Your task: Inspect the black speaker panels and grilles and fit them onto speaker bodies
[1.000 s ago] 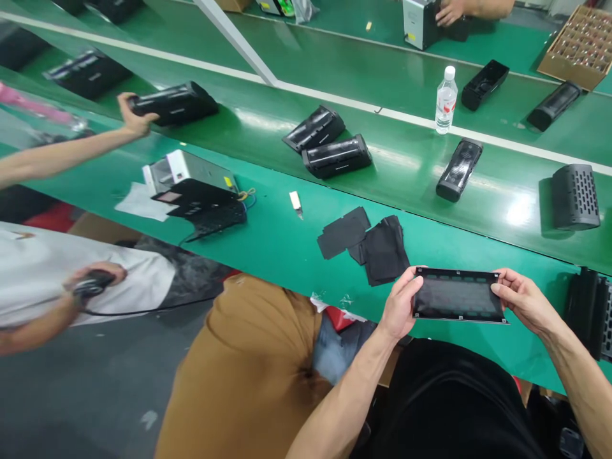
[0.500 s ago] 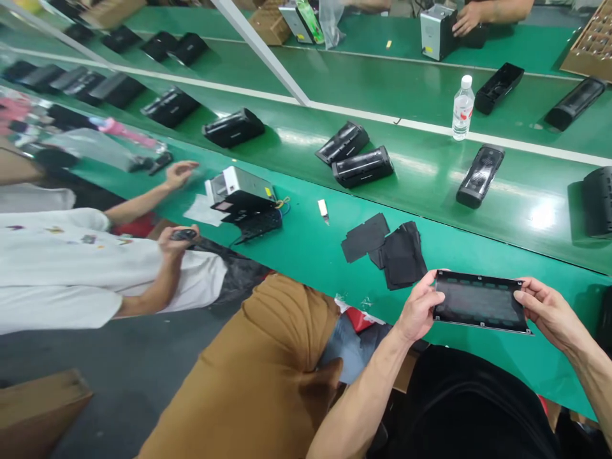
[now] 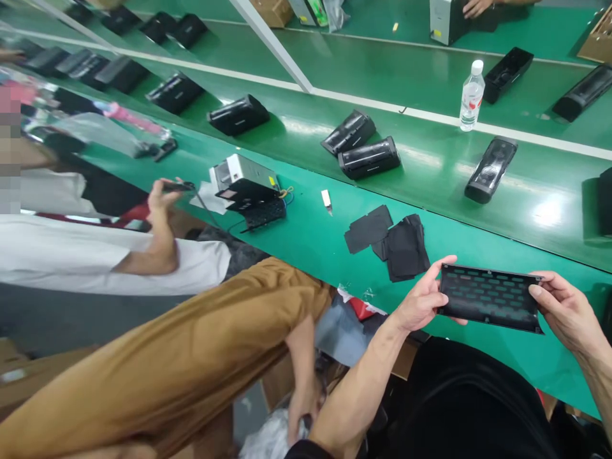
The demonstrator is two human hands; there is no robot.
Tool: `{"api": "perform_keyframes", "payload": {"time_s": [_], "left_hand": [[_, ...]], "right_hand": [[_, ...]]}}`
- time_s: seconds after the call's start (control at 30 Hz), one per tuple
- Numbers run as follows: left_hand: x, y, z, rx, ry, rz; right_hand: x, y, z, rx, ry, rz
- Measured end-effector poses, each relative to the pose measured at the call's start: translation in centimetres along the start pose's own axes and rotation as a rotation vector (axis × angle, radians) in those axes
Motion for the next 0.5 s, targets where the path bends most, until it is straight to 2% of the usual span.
{"api": "perform_keyframes", "payload": {"time_s": [0.2, 0.37, 0.5], "left_hand": [[-0.2, -0.3, -0.1, -0.048, -0.009, -0.010], [-0.1, -0.7, 0.6, -0.145, -0.025, 0.012], [0.0, -1.0, 0.8, -0.174, -0.001, 0.019]], "right_hand": [[-0.4, -0.2, -0.4, 0.027, -0.038, -0.025], [-0.4, 0.0, -1.5, 0.046, -0.108, -0.121], [-0.2, 0.2, -2.4, 0.076, -0.155, -0.166]]}}
Point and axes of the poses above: each hand's wrist, its own y-axis away from the middle knuckle, its own z-axis out of the back of the hand, x = y × z, the point moved 7 cm from there along -y, towards the middle knuckle, and after that the axes turned 11 degrees about -x, right-handed, at the moved point
